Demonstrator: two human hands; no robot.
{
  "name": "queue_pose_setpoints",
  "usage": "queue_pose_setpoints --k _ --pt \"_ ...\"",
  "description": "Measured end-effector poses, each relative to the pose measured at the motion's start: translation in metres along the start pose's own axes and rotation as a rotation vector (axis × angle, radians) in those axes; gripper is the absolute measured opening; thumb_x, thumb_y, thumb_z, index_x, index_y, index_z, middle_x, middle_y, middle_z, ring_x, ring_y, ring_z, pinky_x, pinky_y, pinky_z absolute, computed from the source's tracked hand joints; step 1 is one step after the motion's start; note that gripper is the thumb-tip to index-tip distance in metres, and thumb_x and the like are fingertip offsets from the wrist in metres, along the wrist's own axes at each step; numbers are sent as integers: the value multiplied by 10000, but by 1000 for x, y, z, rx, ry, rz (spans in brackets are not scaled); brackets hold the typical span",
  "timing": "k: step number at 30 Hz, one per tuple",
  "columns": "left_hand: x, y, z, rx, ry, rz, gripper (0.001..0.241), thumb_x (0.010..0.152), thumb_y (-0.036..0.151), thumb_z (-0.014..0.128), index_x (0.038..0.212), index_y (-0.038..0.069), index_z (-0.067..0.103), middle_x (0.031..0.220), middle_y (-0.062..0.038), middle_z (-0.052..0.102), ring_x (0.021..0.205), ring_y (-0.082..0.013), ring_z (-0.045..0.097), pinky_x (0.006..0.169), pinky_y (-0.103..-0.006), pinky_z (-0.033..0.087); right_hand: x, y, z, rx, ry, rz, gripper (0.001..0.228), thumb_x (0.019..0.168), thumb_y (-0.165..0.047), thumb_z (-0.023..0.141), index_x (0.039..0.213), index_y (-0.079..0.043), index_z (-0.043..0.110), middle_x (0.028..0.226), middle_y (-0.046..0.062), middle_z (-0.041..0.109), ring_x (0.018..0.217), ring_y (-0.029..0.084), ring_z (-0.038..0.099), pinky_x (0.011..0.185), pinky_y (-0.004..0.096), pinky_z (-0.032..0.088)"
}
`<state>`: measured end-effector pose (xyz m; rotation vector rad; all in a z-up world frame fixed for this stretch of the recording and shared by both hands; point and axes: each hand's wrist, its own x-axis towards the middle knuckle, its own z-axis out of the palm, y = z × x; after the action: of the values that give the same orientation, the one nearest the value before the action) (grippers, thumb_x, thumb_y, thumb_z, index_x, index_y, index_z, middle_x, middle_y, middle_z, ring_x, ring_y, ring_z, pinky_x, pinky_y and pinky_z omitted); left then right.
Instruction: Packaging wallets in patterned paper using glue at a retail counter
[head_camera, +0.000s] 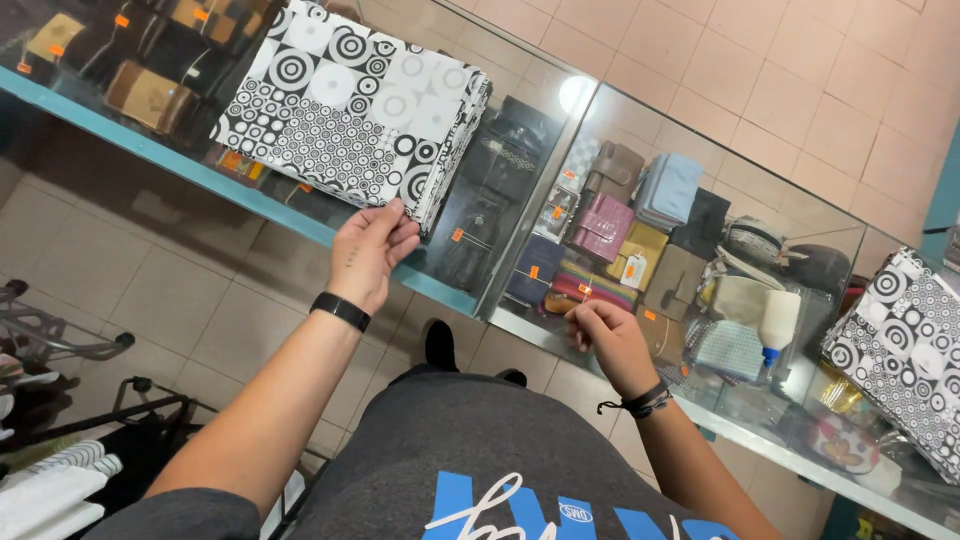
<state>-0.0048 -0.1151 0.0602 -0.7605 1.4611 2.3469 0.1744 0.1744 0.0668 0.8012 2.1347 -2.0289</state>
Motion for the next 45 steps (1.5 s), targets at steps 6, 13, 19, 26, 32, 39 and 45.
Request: queue_pose_setpoints --k 6,13,19,26,32,39,45 --pt "-18 -11 -12 160 -70 -39 262 1010 308 671 955 72 573 787 -72 668 692 -188 752 651 -310 680 -3 -20 0 -153 0 14 225 975 -108 611 861 15 761 602 145 662 538 193 585 567 298 497" --pt "-62 -56 1 690 -488 130 269 1044 158 518 1184 5 690 958 -164 760 832 -216 752 778 -323 611 -14 -23 -105 -728 313 -336 146 964 -194 652 929 -111 767 746 63 720 688 227 670 638 356 522" --pt "-95 -63 57 1093 -532 94 243 897 112 666 1054 83 849 1081 -46 827 1028 -116 731 917 -255 538 -26 27 -256 -1113 631 -278 255 947 -299 656 1082 -86 700 1011 67 706 932 267 636 794 418 495" --pt "-112 -91 138 1284 -620 -26 262 877 182 708 1074 91 854 1124 -35 830 1093 -124 749 990 -264 567 -34 95 -332 -1329 537 -274 392 941 -280 682 1301 -128 706 1340 93 695 1249 303 633 966 485 529" --pt "-115 -133 173 1293 -746 20 227 863 236 737 985 95 867 1103 -35 844 1024 -125 768 938 -280 565 -43 70 -343 -1089 447 -383 236 981 -163 623 1170 -152 763 1001 44 770 898 289 696 719 442 541" --pt "-123 -153 191 1196 -724 -43 216 918 145 686 1071 68 819 1021 -59 831 806 -175 758 778 -282 601 -45 42 -341 -1127 617 -588 121 918 -51 682 990 -79 775 831 62 755 742 274 670 691 419 510" --pt "-123 -154 191 1120 -667 -16 154 860 61 765 999 26 820 796 -202 792 781 -195 719 734 -325 625 -29 41 -327 -1158 872 -807 56 944 -127 744 987 -156 767 911 -14 665 840 218 656 781 339 529"
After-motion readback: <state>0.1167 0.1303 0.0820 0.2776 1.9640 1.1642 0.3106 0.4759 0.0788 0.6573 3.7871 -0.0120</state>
